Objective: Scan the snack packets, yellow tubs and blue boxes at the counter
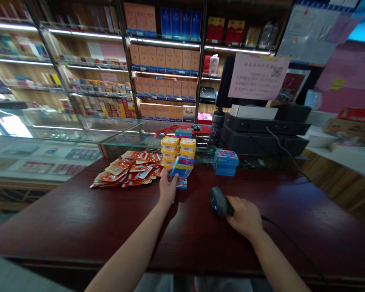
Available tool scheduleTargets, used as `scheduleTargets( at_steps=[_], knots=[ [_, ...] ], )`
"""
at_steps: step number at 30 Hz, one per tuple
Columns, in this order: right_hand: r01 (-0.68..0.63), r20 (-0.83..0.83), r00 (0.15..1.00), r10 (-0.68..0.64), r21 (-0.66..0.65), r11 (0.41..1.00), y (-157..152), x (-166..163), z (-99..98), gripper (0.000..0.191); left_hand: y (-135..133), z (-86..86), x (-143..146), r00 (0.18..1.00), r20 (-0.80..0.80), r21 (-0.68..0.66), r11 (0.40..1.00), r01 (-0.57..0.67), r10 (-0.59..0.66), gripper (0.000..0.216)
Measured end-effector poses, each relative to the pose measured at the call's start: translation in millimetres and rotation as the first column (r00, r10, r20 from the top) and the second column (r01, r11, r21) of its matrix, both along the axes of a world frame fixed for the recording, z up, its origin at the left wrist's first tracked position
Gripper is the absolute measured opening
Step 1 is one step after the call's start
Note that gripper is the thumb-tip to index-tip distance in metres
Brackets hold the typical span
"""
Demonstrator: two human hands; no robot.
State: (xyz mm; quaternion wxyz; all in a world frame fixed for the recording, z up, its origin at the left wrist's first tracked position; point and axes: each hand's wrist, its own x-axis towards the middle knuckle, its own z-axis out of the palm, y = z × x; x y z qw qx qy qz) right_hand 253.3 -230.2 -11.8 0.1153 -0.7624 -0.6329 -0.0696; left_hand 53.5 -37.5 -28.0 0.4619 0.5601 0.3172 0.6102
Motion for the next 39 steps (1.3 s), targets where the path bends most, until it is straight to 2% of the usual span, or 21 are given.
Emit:
scheduleTargets(
  at_steps=[4, 6, 8, 11, 13, 15, 17, 20, 23, 24, 26, 28, 30, 33, 39],
  knots=[
    [-0.009, -0.035, 0.999, 0.009, 0.014, 1.000, 0, 1, -6.9, 0.047, -6, 15.3, 8, 0.983, -0.140, 0.189, 0.977, -0.094, 0.122, 0.027],
    [-0.003, -0.056, 0.998, 0.003, 0.006, 1.000, 1, 2, -6.6, 0.049, -7, 27.3, 19, 0.969, -0.199, 0.308, 0.948, -0.080, 0.147, 0.024],
    [0.005, -0.074, 0.997, -0.006, -0.009, 1.000, 2, 2, -5.7, 0.047, -5, 43.4, 37, 0.943, -0.276, 0.457, 0.888, -0.039, 0.184, 0.021],
    [0.039, -0.086, 0.995, -0.043, -0.051, 0.998, 5, 4, -4.4, 0.043, 1, 73.8, 71, 0.856, -0.417, 0.687, 0.723, 0.077, 0.305, 0.017],
    [0.062, -0.082, 0.994, -0.069, -0.080, 0.995, 7, 5, -3.7, 0.039, 6, 93.8, 96, 0.771, -0.511, 0.758, 0.622, 0.196, 0.380, 0.019],
    [0.070, -0.080, 0.994, -0.078, -0.099, 0.993, 8, 6, -2.5, 0.035, 10, 108.5, 123, 0.679, -0.616, 0.744, 0.578, 0.335, 0.400, 0.023],
    [0.072, -0.081, 0.993, -0.081, -0.104, 0.992, 8, 6, -1.1, 0.032, 13, 115.0, 148, 0.603, -0.698, 0.696, 0.562, 0.447, 0.385, 0.024],
    [0.041, -0.105, 0.993, -0.049, -0.076, 0.996, 7, 7, 1.1, 0.028, 15, 109.5, 174, 0.540, -0.768, 0.630, 0.563, 0.535, 0.345, 0.021],
    [0.016, -0.132, 0.991, -0.022, -0.042, 0.999, 5, 7, 3.4, 0.027, 18, 93.7, 182, 0.534, -0.781, 0.609, 0.583, 0.538, 0.324, 0.021],
    [0.017, -0.136, 0.990, -0.022, -0.038, 0.999, 4, 8, 4.2, 0.027, 20, 88.0, 181, 0.550, -0.769, 0.615, 0.609, 0.500, 0.326, 0.027],
    [0.024, -0.138, 0.990, -0.029, -0.039, 0.999, 4, 8, 5.7, 0.027, 26, 78.2, 176, 0.605, -0.729, 0.611, 0.704, 0.363, 0.320, 0.036],
    [0.026, -0.140, 0.990, -0.031, -0.039, 0.999, 4, 7, 6.6, 0.026, 33, 71.5, 170, 0.672, -0.685, 0.552, 0.802, 0.228, 0.281, 0.028],
    [0.023, -0.136, 0.990, -0.028, -0.036, 0.999, 5, 8, 6.1, 0.026, 39, 68.0, 169, 0.728, -0.645, 0.490, 0.857, 0.161, 0.232, 0.015],
    [0.021, -0.116, 0.993, -0.025, -0.037, 0.999, 7, 8, 2.6, 0.026, 43, 66.7, 174, 0.764, -0.607, 0.472, 0.873, 0.124, 0.219, 0.008],
    [0.017, -0.108, 0.994, -0.022, -0.043, 0.999, 5, 9, 1.1, 0.025, 37, 67.7, 188, 0.770, -0.603, 0.454, 0.884, 0.117, 0.208, 0.008]
  ],
)
